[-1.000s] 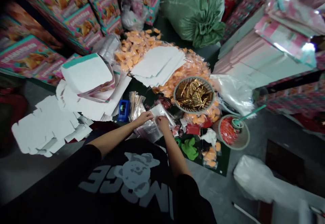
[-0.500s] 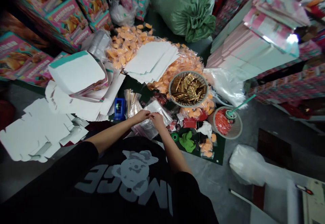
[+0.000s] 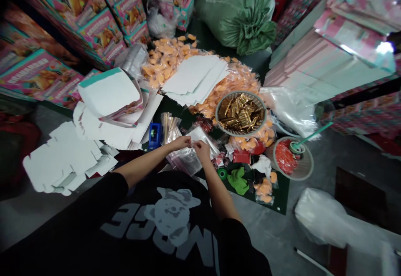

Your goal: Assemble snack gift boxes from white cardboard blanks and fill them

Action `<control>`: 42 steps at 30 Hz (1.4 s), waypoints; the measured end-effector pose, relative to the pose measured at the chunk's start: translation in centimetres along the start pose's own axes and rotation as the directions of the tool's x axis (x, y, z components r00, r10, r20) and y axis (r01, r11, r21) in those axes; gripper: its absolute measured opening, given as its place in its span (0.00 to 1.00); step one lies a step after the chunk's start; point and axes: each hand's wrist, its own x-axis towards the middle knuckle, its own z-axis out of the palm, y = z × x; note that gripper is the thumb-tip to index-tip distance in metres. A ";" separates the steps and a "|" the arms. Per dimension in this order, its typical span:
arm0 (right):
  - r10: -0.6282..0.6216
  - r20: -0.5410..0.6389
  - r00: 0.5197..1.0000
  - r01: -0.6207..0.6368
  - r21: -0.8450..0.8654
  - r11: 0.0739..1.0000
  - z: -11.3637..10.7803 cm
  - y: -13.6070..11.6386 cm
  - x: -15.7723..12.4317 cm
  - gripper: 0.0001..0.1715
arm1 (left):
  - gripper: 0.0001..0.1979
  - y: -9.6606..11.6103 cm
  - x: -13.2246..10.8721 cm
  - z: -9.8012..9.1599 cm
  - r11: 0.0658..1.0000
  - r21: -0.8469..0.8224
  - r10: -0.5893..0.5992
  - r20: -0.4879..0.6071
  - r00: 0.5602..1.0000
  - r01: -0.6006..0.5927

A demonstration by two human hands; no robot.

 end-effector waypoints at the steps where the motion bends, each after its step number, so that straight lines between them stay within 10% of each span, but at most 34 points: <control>1: -0.010 -0.005 1.000 0.010 -0.001 1.000 0.1 -0.1 -0.4 0.10 | 0.06 -0.1 0.1 -0.1 1.000 -0.011 -0.006 -0.003 1.000 0.006; 13: 0.004 -0.075 0.997 -0.002 0.034 0.999 1.2 -0.3 -1.0 0.17 | 0.08 0.7 -0.5 1.0 0.959 0.239 0.157 -0.009 0.988 -0.150; 22: 0.076 0.126 0.989 -0.087 0.079 0.993 0.7 0.7 1.6 0.15 | 0.09 1.1 -0.1 1.6 0.750 0.504 0.419 0.138 0.897 -0.428; 42: 0.104 0.210 0.972 -0.063 -0.196 0.979 -0.1 0.7 2.5 0.09 | 0.11 -1.4 1.0 -0.8 0.597 0.707 0.455 0.089 0.886 -0.378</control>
